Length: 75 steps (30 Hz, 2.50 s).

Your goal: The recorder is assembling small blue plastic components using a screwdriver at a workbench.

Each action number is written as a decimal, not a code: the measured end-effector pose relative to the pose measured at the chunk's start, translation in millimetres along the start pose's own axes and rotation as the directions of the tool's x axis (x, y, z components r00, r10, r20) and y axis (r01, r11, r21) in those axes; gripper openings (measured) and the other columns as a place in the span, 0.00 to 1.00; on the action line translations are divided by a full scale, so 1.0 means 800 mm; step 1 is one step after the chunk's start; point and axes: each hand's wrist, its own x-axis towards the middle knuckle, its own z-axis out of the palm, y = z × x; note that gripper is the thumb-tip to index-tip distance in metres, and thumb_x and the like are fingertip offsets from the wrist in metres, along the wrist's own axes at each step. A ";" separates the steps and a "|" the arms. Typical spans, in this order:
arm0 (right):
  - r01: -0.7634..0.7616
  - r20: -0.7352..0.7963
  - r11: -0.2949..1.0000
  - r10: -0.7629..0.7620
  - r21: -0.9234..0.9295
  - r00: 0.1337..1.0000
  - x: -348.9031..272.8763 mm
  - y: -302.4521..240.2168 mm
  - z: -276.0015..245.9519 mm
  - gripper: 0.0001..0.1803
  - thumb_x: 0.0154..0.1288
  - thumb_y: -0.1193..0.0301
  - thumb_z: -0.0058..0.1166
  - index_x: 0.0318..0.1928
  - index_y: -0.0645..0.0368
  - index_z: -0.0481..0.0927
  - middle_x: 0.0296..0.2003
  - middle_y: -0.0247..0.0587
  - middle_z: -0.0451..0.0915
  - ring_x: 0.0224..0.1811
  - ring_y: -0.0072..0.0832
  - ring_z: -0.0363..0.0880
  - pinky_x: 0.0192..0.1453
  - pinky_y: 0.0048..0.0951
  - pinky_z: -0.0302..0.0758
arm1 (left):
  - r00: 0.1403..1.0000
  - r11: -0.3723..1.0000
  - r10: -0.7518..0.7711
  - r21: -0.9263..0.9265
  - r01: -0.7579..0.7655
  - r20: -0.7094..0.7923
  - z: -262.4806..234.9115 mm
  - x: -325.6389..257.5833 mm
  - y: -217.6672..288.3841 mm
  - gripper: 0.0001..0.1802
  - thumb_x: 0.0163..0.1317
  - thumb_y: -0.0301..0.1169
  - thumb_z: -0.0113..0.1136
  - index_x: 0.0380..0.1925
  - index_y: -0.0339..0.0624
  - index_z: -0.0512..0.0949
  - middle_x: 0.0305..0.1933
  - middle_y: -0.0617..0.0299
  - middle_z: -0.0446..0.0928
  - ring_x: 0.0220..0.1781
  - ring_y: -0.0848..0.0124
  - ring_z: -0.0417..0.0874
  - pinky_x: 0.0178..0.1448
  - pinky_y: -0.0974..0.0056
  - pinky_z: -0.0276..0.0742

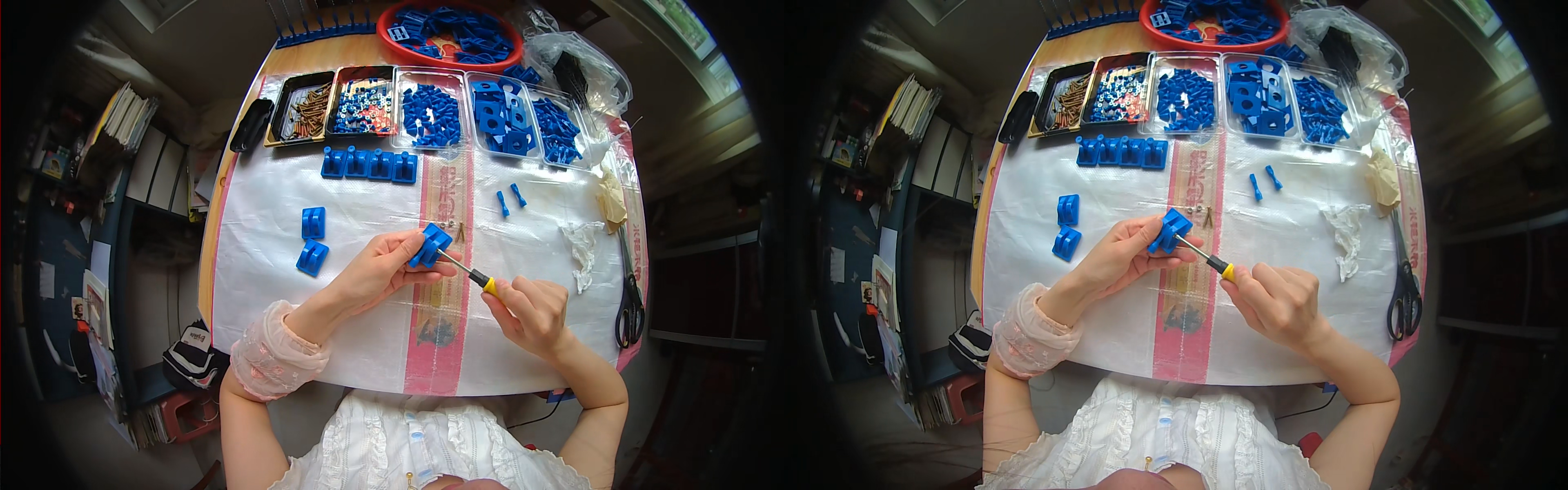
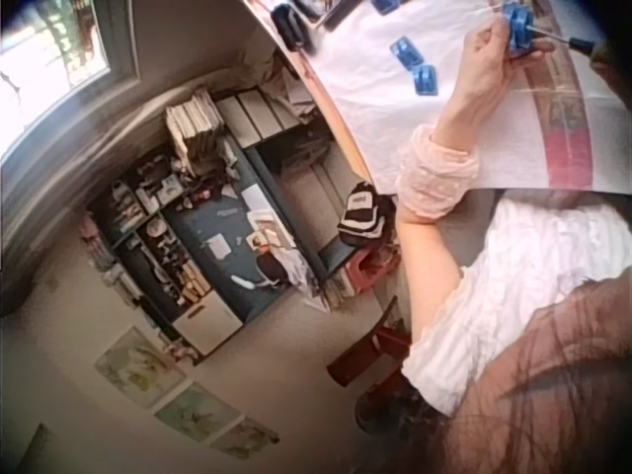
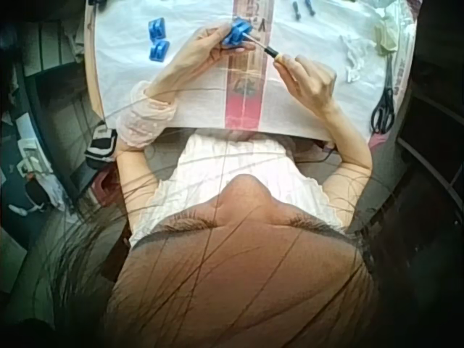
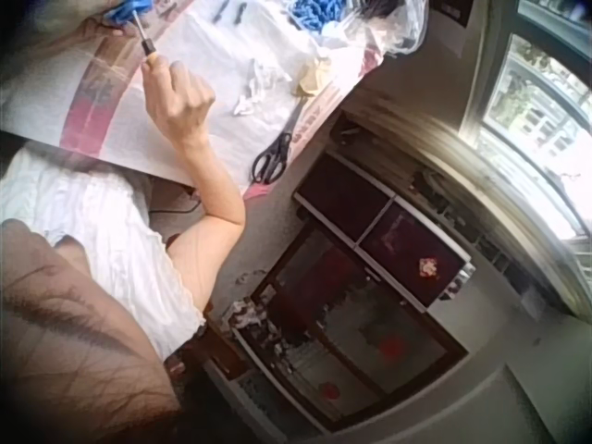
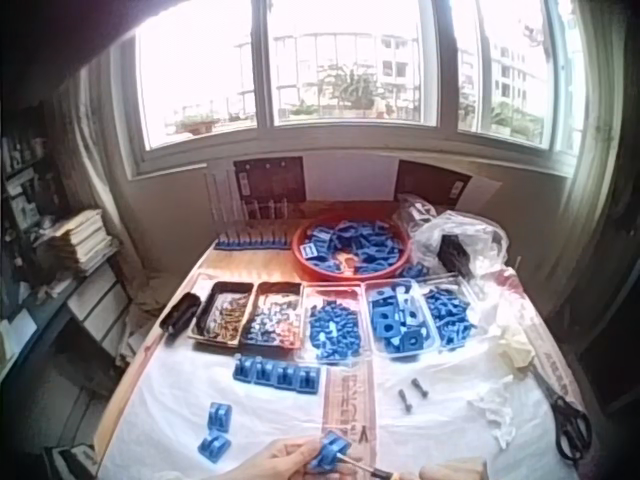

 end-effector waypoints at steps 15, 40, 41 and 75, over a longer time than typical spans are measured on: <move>-0.555 0.267 0.662 0.492 0.503 0.829 -0.001 0.023 0.001 0.09 0.66 0.77 0.66 0.42 0.63 0.78 0.29 0.43 0.87 0.25 0.18 0.83 0.28 0.20 0.72 | 0.993 0.994 0.103 0.040 -0.101 -0.056 0.011 0.002 0.006 0.23 0.83 0.39 0.42 0.67 0.35 0.67 0.64 0.45 0.78 0.64 0.59 0.83 0.65 0.63 0.82; -0.267 0.192 0.893 0.208 0.364 0.959 -0.015 -0.002 0.020 0.31 0.51 0.72 0.76 0.58 0.58 0.82 0.35 0.44 0.88 0.28 0.35 0.86 0.30 0.32 0.79 | 0.986 0.994 -0.107 0.025 0.105 0.126 0.045 -0.005 -0.032 0.29 0.80 0.37 0.51 0.74 0.40 0.60 0.65 0.58 0.73 0.66 0.71 0.78 0.72 0.62 0.77; -0.254 0.180 0.898 0.200 0.360 0.963 -0.014 -0.002 0.020 0.29 0.52 0.72 0.75 0.57 0.58 0.82 0.34 0.43 0.87 0.27 0.35 0.86 0.29 0.32 0.78 | 0.985 0.994 -0.104 -0.003 0.105 0.141 0.043 -0.003 -0.036 0.29 0.80 0.37 0.50 0.75 0.40 0.59 0.66 0.59 0.73 0.66 0.71 0.78 0.72 0.62 0.77; -0.519 0.228 0.697 0.472 0.495 0.851 0.003 -0.006 -0.004 0.18 0.64 0.77 0.67 0.53 0.60 0.78 0.27 0.42 0.81 0.27 0.31 0.85 0.28 0.28 0.74 | 0.979 0.983 -0.096 -0.138 0.121 0.178 0.039 -0.006 -0.017 0.28 0.82 0.38 0.44 0.77 0.41 0.57 0.61 0.54 0.76 0.61 0.67 0.80 0.68 0.61 0.78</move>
